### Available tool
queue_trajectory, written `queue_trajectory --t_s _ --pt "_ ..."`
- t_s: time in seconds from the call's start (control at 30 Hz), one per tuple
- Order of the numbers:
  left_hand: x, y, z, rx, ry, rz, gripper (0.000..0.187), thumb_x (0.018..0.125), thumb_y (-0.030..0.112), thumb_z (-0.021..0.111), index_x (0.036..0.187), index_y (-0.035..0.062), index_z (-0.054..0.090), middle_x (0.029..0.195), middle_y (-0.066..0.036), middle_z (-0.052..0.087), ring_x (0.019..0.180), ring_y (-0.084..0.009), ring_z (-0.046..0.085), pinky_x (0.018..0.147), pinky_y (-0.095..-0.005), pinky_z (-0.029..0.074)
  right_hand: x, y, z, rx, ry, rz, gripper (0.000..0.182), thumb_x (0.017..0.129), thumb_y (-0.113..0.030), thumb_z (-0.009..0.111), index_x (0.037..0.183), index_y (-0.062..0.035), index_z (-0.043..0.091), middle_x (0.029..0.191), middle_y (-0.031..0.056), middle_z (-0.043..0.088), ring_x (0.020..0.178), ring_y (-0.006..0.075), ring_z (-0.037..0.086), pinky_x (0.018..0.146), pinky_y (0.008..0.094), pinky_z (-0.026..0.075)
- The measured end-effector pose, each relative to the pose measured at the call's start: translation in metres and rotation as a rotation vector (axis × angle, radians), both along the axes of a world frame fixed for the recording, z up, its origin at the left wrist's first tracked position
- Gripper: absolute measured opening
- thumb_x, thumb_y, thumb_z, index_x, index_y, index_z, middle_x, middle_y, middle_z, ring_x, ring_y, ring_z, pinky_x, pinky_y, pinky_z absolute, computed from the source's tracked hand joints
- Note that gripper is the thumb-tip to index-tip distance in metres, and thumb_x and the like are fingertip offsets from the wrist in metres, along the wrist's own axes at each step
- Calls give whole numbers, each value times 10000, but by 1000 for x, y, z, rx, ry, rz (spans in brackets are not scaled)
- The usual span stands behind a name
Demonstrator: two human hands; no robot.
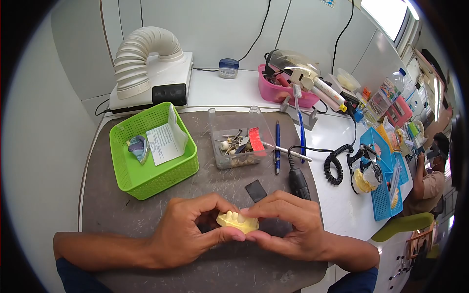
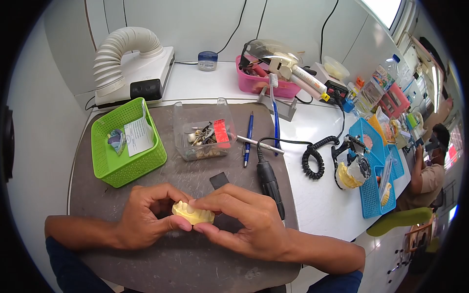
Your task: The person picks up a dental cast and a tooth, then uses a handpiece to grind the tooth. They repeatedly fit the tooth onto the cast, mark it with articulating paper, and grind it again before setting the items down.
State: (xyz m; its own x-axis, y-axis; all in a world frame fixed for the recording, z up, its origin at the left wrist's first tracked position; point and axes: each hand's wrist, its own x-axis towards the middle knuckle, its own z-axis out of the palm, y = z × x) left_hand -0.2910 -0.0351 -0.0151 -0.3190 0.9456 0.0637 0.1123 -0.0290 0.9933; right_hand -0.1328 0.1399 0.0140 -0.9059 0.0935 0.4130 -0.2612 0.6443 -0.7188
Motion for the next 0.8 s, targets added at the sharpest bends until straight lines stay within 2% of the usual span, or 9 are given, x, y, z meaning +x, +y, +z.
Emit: queue_trajectory --t_s 0.03,0.17,0.27,0.33,0.37,0.43,0.53,0.63,0.8 --pt "1 1 -3 88 6 18 307 866 195 832 1041 -14 691 851 -45 724 731 -40 646 616 -221 521 0 0 0 -1 -1 0 373 778 -87 849 1126 -11 738 1011 125 740 868 219 714 749 311 567" --pt "1 1 -5 90 -11 26 299 868 199 829 1027 -16 693 830 -37 718 717 -38 639 610 -221 516 1 -1 0 -22 -6 -3 371 781 -88 847 1121 2 731 1021 127 743 873 224 714 764 319 566" --pt "0 0 -3 62 -9 11 315 852 177 843 1045 -16 685 878 -51 717 767 -48 650 650 -223 535 1 1 0 -11 -1 2 374 783 -89 847 1124 4 726 1022 130 744 873 225 714 768 321 567" --pt "1 2 3 98 -128 -13 382 841 126 847 1126 -9 632 1004 -78 703 900 -85 674 762 -242 559 1 1 -2 0 0 6 374 784 -89 849 1124 4 723 1021 130 744 873 224 715 770 321 569" --pt "2 2 6 97 -129 -13 382 841 126 847 1126 -9 632 1004 -78 703 900 -85 674 762 -242 559 1 1 -4 -31 5 -18 372 783 -87 850 1119 5 718 1022 131 743 876 225 716 777 320 571" --pt "3 1 10 -4 -277 -23 516 824 47 843 1224 12 520 1198 -122 647 1132 -171 649 993 -326 535 1 0 -5 -62 7 -42 370 783 -85 851 1114 6 713 1023 132 743 879 227 717 784 319 574" --pt "5 1 9 -8 -275 5 537 850 -5 797 1273 28 468 1231 -133 623 1169 -179 632 1020 -335 530 1 -2 -2 -81 -42 -66 365 783 -82 855 1103 8 704 1031 142 739 905 236 725 804 316 578" --pt "6 1 10 6 -345 35 552 869 -36 760 1309 29 435 1268 -153 611 1179 -188 630 1039 -338 526 1 -2 -5 -115 -31 -47 294 851 -54 797 1113 23 689 1045 153 720 890 209 724 796 306 596" --pt "7 2 16 -7 -436 50 595 884 -56 729 1364 29 388 1333 -181 582 1226 -211 610 1067 -352 511 2 2 -14 -312 -98 -48 288 873 -53 776 1139 18 690 1056 151 731 903 210 730 821 314 582"
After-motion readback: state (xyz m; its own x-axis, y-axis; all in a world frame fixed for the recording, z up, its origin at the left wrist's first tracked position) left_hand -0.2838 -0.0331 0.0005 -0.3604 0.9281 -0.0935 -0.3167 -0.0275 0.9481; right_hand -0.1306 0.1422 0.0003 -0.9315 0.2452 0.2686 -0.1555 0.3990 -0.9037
